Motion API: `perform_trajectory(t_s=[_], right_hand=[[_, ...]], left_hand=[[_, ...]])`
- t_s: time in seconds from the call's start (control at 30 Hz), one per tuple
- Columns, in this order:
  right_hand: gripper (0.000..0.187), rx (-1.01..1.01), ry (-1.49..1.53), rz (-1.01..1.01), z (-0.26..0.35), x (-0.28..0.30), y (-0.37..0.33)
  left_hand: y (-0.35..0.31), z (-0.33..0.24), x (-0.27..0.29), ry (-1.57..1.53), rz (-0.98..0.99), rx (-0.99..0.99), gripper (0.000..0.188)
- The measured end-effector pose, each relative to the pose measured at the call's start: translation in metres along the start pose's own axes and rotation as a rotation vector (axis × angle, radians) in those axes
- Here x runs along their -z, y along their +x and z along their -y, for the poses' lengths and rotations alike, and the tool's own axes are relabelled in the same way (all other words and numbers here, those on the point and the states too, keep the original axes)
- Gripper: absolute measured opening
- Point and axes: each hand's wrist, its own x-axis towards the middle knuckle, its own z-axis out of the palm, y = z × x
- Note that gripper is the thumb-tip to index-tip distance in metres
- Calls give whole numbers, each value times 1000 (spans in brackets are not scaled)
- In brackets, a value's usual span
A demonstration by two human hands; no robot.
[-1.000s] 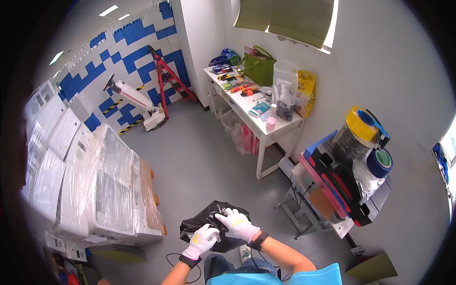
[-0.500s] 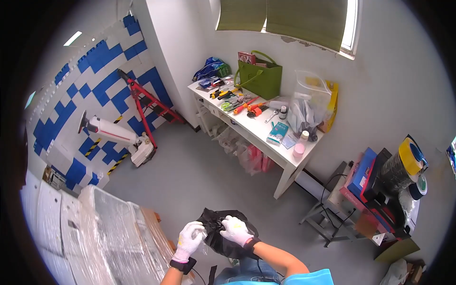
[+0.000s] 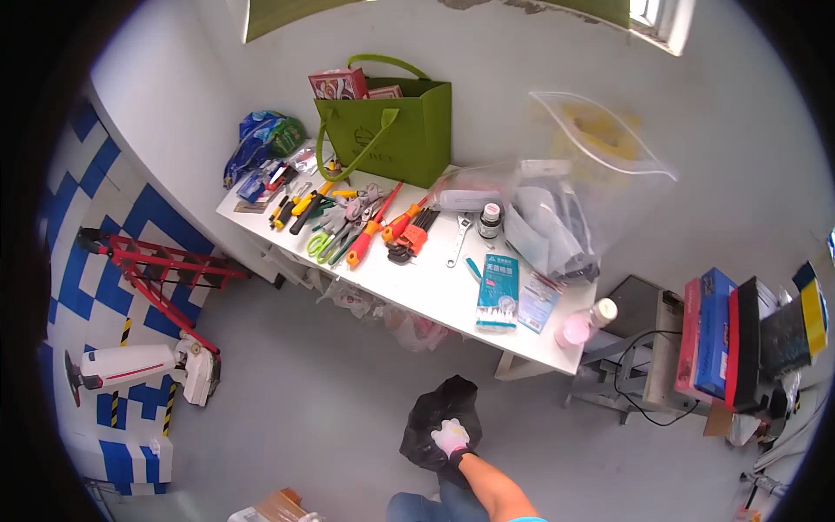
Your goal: The person sorts items from a trash bag, discards a small object into a red bucket, and sweeps the floor using a broom.
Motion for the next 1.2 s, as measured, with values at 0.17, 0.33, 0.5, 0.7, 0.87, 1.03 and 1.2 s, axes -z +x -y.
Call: perform_trajectory(t_s=[0.17, 0.33, 0.5, 0.7, 0.87, 1.03, 1.2], right_hand=[[39, -266, -21, -79, -16, -41, 113], [34, -435, -9, -212, -37, -64, 212], [41, -301, 162, -498, -63, -105, 285], [42, -318, 250, -434, -42, -128, 296], [43, -236, 436, -340, -38, -108, 224], [45, -514, 602, -191, -51, -54, 73], [43, -902, 607, -199, -136, -37, -150]], left_hand=[[12, -87, 4, 296, -124, 343, 47], [91, -57, 23, 282, -276, 604, 57], [153, -33, 66, 328, -134, 413, 58], [193, -17, 153, 789, -6, 197, 58], [212, -74, 123, 677, 30, 221, 44], [215, -152, 68, 454, 53, -163, 35], [293, -197, 20, 488, 392, -265, 42]])
